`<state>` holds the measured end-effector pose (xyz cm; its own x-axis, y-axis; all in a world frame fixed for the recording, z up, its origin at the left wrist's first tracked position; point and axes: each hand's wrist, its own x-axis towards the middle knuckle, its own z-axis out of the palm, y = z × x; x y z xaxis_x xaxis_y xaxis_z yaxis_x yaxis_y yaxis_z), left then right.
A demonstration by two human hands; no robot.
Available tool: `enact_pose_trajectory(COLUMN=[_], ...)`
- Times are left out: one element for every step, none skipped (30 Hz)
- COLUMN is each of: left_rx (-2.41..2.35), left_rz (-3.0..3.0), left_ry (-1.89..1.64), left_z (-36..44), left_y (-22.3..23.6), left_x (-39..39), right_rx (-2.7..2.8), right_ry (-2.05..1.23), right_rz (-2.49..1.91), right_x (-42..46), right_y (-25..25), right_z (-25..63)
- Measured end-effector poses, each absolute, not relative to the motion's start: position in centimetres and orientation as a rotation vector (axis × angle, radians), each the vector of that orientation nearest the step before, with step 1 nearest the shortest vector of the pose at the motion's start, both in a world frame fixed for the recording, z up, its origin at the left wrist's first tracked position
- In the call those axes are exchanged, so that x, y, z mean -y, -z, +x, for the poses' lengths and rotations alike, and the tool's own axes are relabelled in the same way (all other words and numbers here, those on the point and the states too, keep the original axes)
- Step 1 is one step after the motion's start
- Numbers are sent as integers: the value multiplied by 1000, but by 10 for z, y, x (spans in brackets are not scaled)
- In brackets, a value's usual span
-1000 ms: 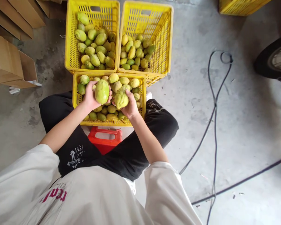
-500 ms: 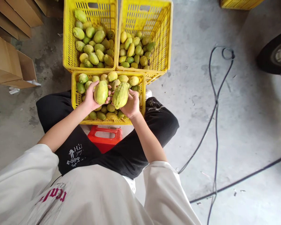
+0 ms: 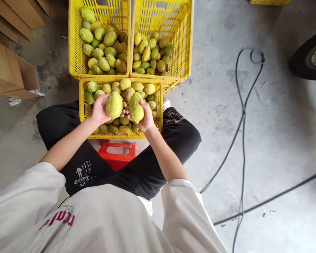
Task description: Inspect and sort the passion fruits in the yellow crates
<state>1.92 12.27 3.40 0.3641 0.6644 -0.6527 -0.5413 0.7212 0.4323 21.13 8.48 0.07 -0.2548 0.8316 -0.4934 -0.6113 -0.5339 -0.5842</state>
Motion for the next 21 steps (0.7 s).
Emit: enact_pose_trajectory(left_rx=[-916,-919,-922,-922,-924,-927,-937,-946,-948,-943,-930,-910,-893,-881,-882,-889,-903,-920,-939,-960,-977], left_rz=[160,173,190,208,224,234,240,243,244,243,239,231,221,211,206,207,214,224,238,253,269], left_ry=[-770,-764,-759,-756,-755,-757,-763,-772,-782,-789,-791,-791,-792,-795,-800,-804,-806,-804,-797,-786,-773], left_z=[19,20,20,20,21,21,21,21,20,19,18,18,17,17,17,18,20,21,23,24,25], left_y=[-31,-29,-27,-26,-26,-26,-27,-28,-30,-31,-33,-35,-37,-40,-42,-45,-48,-50,-52,-53,-54], left_x=[-122,-122,-122,-122,-122,-122,-121,-121,-121,-122,-122,-123,-124,-124,-125,-125,-125,-124,-123,-122,-121], right_rx=[337,327,311,290,266,246,233,229,234,245,258,270,278,281,278,271,259,248,238,233,232], right_ry=[-1911,-1901,-1894,-1892,-1897,-1906,-1914,-1920,-1921,-1919,-1916,-1912,-1908,-1903,-1897,-1892,-1886,-1878,-1870,-1863,-1856], right_rz=[-974,-967,-959,-951,-941,-929,-914,-898,-886,-877,-871,-867,-861,-854,-851,-855,-867,-883,-901,-917,-930], right_x=[-85,-85,-86,-86,-86,-87,-87,-87,-87,-88,-88,-88,-88,-89,-89,-89,-89,-88,-87,-87,-86], right_y=[-2,-3,-4,-4,-4,-4,-4,-3,-3,-2,-1,-1,0,0,1,1,0,0,-1,-1,-2], right_z=[210,210,209,210,210,211,212,213,214,215,216,217,217,217,217,217,216,215,215,214,213])
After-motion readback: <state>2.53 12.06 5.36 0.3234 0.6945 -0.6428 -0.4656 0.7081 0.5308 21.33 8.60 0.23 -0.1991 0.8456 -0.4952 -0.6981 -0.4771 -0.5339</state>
